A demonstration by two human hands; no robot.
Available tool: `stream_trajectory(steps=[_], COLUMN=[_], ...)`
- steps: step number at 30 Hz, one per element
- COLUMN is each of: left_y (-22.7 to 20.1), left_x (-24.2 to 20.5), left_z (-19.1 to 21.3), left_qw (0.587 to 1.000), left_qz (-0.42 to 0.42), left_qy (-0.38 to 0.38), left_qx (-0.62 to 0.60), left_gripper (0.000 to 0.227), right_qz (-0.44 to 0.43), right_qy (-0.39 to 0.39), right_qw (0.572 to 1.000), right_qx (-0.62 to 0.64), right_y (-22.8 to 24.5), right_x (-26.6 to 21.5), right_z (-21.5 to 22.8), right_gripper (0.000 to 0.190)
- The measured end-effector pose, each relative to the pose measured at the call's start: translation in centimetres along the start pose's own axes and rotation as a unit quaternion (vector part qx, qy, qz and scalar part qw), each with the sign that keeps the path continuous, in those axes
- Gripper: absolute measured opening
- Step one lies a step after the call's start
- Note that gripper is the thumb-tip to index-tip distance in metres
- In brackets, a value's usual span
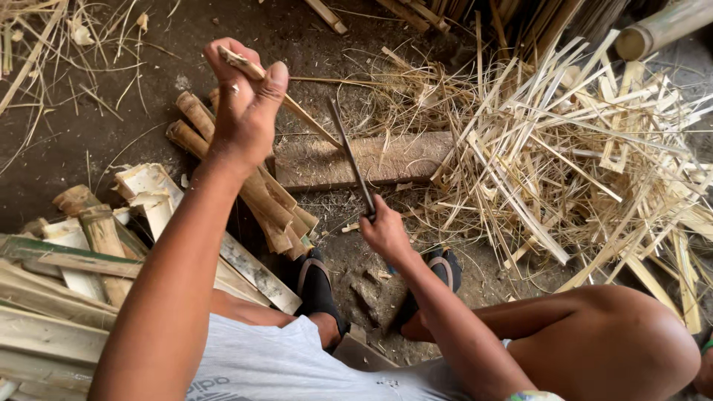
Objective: The person sits on the ground and uses a machete to split bamboo pieces into thin strips. They repeatedly pick up bamboo segments, position them on a wooden block, and strike them with the machete to create thin slivers.
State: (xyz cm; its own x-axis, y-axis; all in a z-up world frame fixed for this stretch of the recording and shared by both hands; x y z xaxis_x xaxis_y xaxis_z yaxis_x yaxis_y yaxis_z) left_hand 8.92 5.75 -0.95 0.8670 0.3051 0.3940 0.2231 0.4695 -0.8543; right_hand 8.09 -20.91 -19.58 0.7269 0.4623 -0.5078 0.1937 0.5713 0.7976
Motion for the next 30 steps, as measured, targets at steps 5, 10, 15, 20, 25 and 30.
stream_trajectory(steps=[5, 10, 15, 20, 25, 30], left_y=[-0.6, -2.1, -3.3, -2.6, -1.0, 1.4], left_x=[-0.1, -0.3, 0.2, 1.3, 1.9, 2.6], left_z=[-0.5, -3.2, -4.9, -4.5, -4.9, -5.0], left_qw=[0.999, 0.994, 0.986, 0.976, 0.976, 0.890], left_qz=[-0.011, -0.032, -0.058, -0.045, -0.021, -0.102], left_qy=[-0.013, -0.067, -0.143, -0.167, -0.176, -0.248], left_qx=[0.029, 0.084, 0.070, 0.133, 0.123, 0.368], left_gripper=[0.044, 0.043, 0.042, 0.042, 0.057, 0.073], right_qz=[0.075, 0.152, 0.171, 0.036, 0.054, -0.014], right_qy=[-0.039, -0.051, -0.046, -0.047, -0.065, -0.053], right_qw=[0.989, 0.987, 0.983, 0.995, 0.996, 0.998], right_qx=[-0.118, -0.025, 0.055, -0.079, -0.020, -0.020], right_y=[-3.5, 6.3, 7.7, -2.3, -5.0, -6.9], right_x=[2.2, -5.0, -4.6, 2.7, 3.2, 4.9], right_z=[2.4, 3.1, 1.8, 0.9, -0.7, -0.9], right_gripper=[0.026, 0.025, 0.018, 0.027, 0.024, 0.030])
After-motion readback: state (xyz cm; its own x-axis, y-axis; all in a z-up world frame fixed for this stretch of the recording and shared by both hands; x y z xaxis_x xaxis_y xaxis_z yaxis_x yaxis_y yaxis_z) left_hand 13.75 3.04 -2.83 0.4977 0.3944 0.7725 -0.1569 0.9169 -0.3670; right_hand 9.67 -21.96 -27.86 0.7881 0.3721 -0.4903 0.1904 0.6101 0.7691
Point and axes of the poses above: each hand's wrist, its own x-axis towards the middle knuckle, its own z-axis out of the back of the hand, y = z × x, the point moved 4 cm from there along x, towards the middle knuckle, and after that the axes turned 6 degrees about x, right-handed, at the moved point
